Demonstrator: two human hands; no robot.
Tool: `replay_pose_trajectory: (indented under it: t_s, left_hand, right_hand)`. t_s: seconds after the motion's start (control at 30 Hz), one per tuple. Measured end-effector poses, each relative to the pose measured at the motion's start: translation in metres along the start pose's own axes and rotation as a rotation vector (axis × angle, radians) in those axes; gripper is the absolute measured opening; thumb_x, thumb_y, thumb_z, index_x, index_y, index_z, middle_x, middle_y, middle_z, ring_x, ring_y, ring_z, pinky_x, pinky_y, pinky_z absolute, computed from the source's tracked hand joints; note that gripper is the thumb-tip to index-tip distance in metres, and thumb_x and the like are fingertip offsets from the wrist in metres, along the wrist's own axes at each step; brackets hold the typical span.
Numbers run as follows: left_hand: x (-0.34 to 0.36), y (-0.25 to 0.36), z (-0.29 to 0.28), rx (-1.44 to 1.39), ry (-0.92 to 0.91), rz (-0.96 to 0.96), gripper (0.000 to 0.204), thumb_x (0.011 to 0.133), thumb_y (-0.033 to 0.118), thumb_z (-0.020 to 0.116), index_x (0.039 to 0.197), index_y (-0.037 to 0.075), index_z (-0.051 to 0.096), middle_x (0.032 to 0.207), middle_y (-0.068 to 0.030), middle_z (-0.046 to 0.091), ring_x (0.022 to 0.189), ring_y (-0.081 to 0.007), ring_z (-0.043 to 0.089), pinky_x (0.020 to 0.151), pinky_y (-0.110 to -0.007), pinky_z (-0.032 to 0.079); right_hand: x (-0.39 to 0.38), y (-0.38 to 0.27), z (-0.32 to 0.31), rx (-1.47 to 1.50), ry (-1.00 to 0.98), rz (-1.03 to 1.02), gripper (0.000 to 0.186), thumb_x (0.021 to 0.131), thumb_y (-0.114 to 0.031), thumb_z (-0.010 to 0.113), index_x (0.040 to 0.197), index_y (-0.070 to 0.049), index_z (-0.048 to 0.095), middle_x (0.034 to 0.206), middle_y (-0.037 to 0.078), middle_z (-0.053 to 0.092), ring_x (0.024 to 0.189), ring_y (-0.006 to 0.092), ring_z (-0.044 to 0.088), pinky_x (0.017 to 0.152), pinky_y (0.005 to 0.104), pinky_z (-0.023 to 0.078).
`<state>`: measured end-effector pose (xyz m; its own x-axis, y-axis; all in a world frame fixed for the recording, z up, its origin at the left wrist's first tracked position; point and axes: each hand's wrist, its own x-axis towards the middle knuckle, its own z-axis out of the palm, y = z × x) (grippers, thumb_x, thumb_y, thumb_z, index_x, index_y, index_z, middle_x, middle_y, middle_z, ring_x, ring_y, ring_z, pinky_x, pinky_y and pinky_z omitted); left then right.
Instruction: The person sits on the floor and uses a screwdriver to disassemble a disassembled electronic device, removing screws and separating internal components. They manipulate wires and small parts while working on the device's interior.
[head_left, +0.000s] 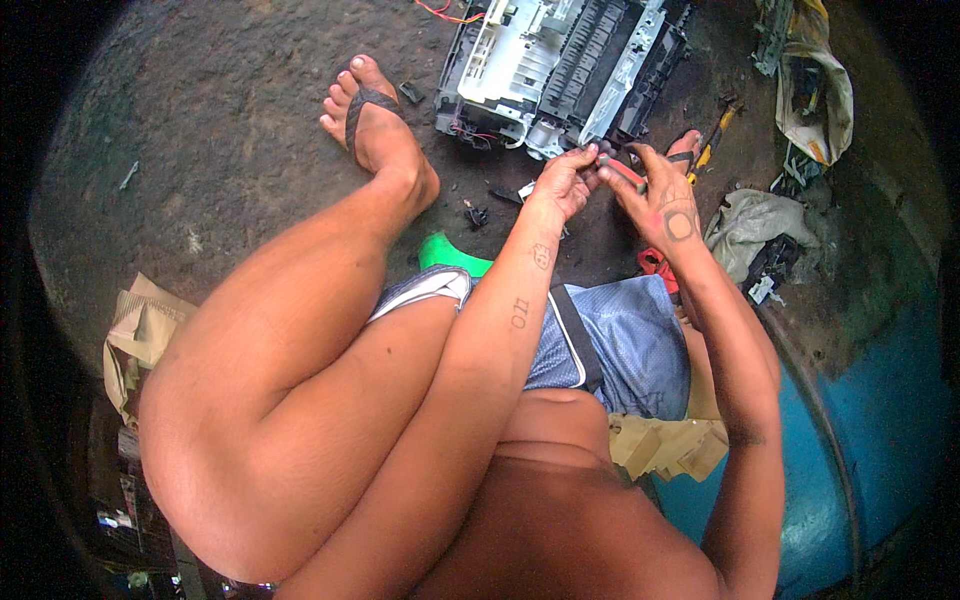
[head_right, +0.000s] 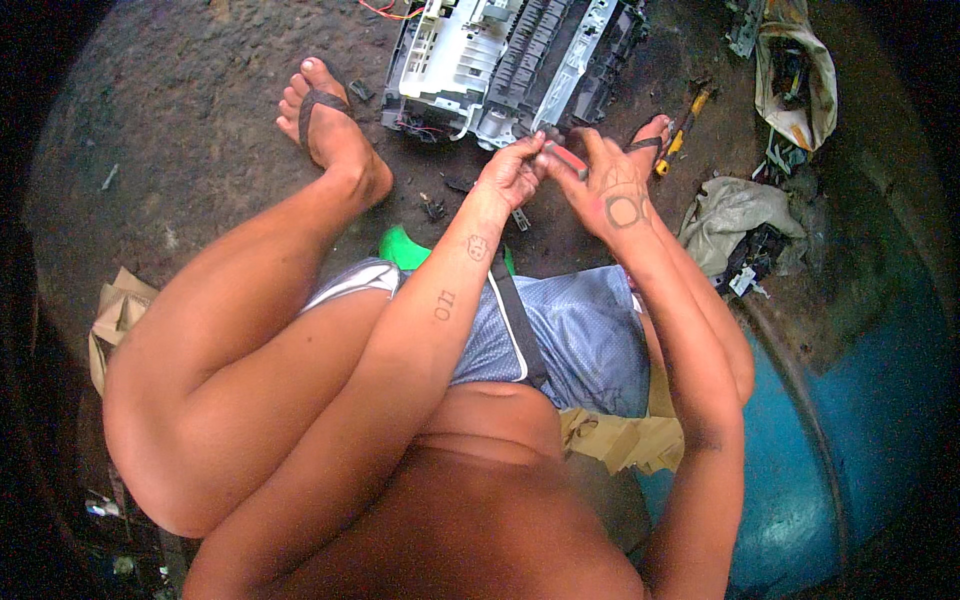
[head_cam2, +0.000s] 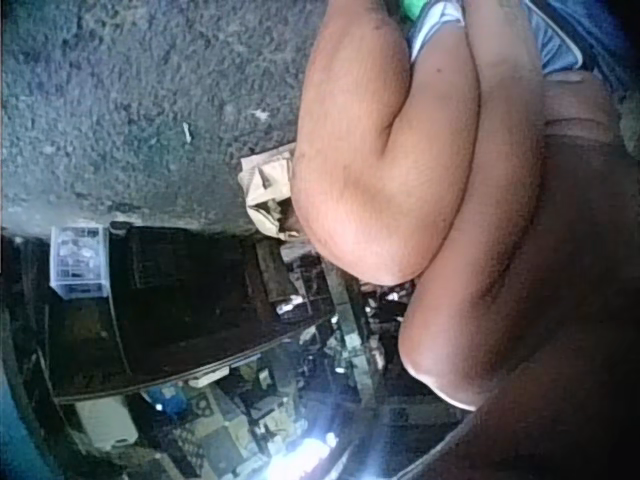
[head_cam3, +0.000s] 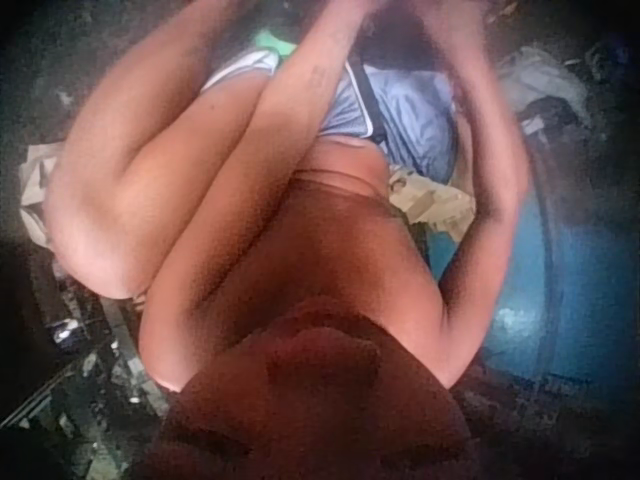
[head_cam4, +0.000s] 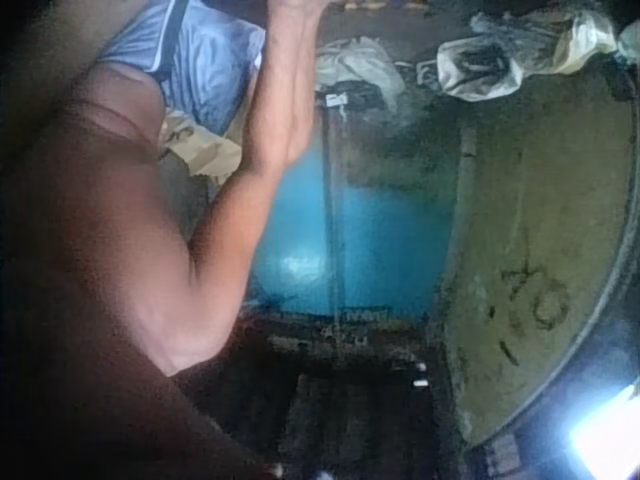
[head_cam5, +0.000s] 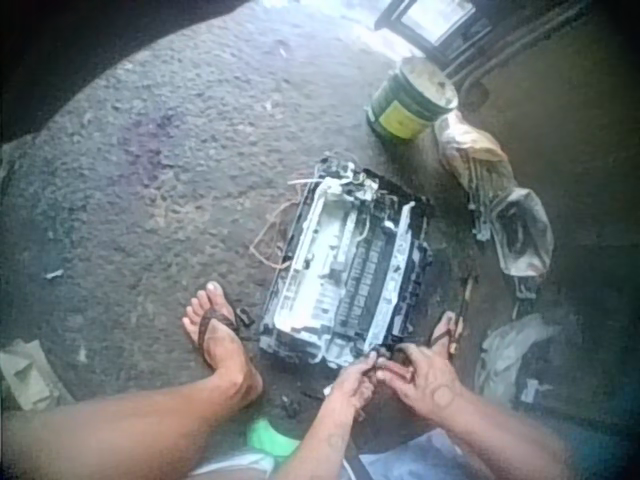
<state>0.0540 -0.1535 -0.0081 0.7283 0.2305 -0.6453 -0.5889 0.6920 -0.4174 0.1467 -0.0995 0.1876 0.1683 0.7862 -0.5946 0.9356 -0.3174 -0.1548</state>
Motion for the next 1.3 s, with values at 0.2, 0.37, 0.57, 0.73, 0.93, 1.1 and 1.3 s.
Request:
replay_pose_trajectory:
  t_s: [0.2, 0.37, 0.57, 0.73, 0.93, 1.1, 1.3]
  left_hand:
    - [-0.017, 0.005, 0.013, -0.025, -0.030, -0.030, 0.014, 0.093, 0.004, 0.062, 0.106, -0.001, 0.062, 0.101, -0.0133, 0.069, 0.083, -0.0174, 0.067, 0.068, -0.026, 0.058]
    - [-0.023, 0.019, 0.022, 0.067, 0.000, -0.162, 0.023, 0.093, 0.025, 0.070, 0.102, 0.004, 0.065, 0.093, -0.0079, 0.070, 0.079, -0.0181, 0.067, 0.069, -0.026, 0.056]
    - [-0.002, 0.009, 0.008, 0.158, 0.126, -0.062, 0.021, 0.089, 0.021, 0.076, 0.100, 0.005, 0.067, 0.092, -0.0068, 0.070, 0.084, -0.0200, 0.068, 0.074, -0.030, 0.057]
    - [-0.005, 0.003, 0.015, 0.034, 0.111, -0.011, 0.016, 0.094, 0.007, 0.066, 0.106, -0.002, 0.064, 0.100, -0.0124, 0.069, 0.091, -0.0231, 0.070, 0.079, -0.035, 0.061]
    - [-0.010, 0.008, 0.010, 0.001, 0.032, 0.007, 0.014, 0.096, 0.010, 0.062, 0.107, 0.000, 0.061, 0.104, -0.0131, 0.070, 0.098, -0.0247, 0.069, 0.084, -0.038, 0.059]
    - [-0.021, 0.013, 0.033, 0.117, 0.199, -0.122, 0.025, 0.093, 0.025, 0.072, 0.104, 0.005, 0.063, 0.100, -0.0095, 0.071, 0.096, -0.0231, 0.069, 0.082, -0.036, 0.059]
    - [-0.019, 0.000, 0.011, 0.186, 0.015, -0.070, 0.024, 0.093, 0.019, 0.072, 0.110, 0.004, 0.065, 0.102, -0.0101, 0.071, 0.093, -0.0234, 0.070, 0.079, -0.037, 0.060]
  right_hand:
    - [-0.007, 0.001, 0.026, 0.049, 0.062, -0.036, 0.024, 0.088, -0.017, 0.068, 0.109, -0.006, 0.069, 0.109, 0.022, 0.063, 0.101, 0.0404, 0.064, 0.083, 0.0448, 0.052]
    - [0.000, -0.001, 0.031, -0.003, 0.095, -0.333, 0.040, 0.078, 0.003, 0.069, 0.117, -0.007, 0.065, 0.111, 0.017, 0.061, 0.104, 0.0377, 0.062, 0.087, 0.0422, 0.051]
    - [0.004, 0.009, 0.009, -0.179, 0.032, -0.451, 0.046, 0.080, -0.009, 0.070, 0.125, -0.009, 0.058, 0.121, 0.014, 0.057, 0.114, 0.0364, 0.056, 0.093, 0.0446, 0.048]
    - [0.001, 0.005, 0.002, -0.070, -0.097, 0.159, 0.054, 0.089, -0.035, 0.071, 0.133, -0.006, 0.056, 0.139, 0.022, 0.049, 0.131, 0.0411, 0.048, 0.112, 0.0561, 0.030]
    - [-0.006, -0.005, 0.020, -0.211, -0.006, -0.165, 0.032, 0.072, 0.000, 0.068, 0.103, -0.007, 0.063, 0.106, 0.017, 0.058, 0.107, 0.0368, 0.060, 0.097, 0.0491, 0.047]
    - [-0.004, 0.019, 0.027, -0.310, 0.018, -0.351, 0.041, 0.074, -0.007, 0.073, 0.113, -0.015, 0.063, 0.112, 0.013, 0.056, 0.104, 0.0347, 0.062, 0.081, 0.0437, 0.056]
    - [-0.017, 0.005, 0.010, 0.089, -0.023, -0.014, 0.027, 0.088, -0.015, 0.066, 0.114, -0.007, 0.066, 0.102, 0.019, 0.068, 0.093, 0.0369, 0.067, 0.079, 0.0449, 0.054]
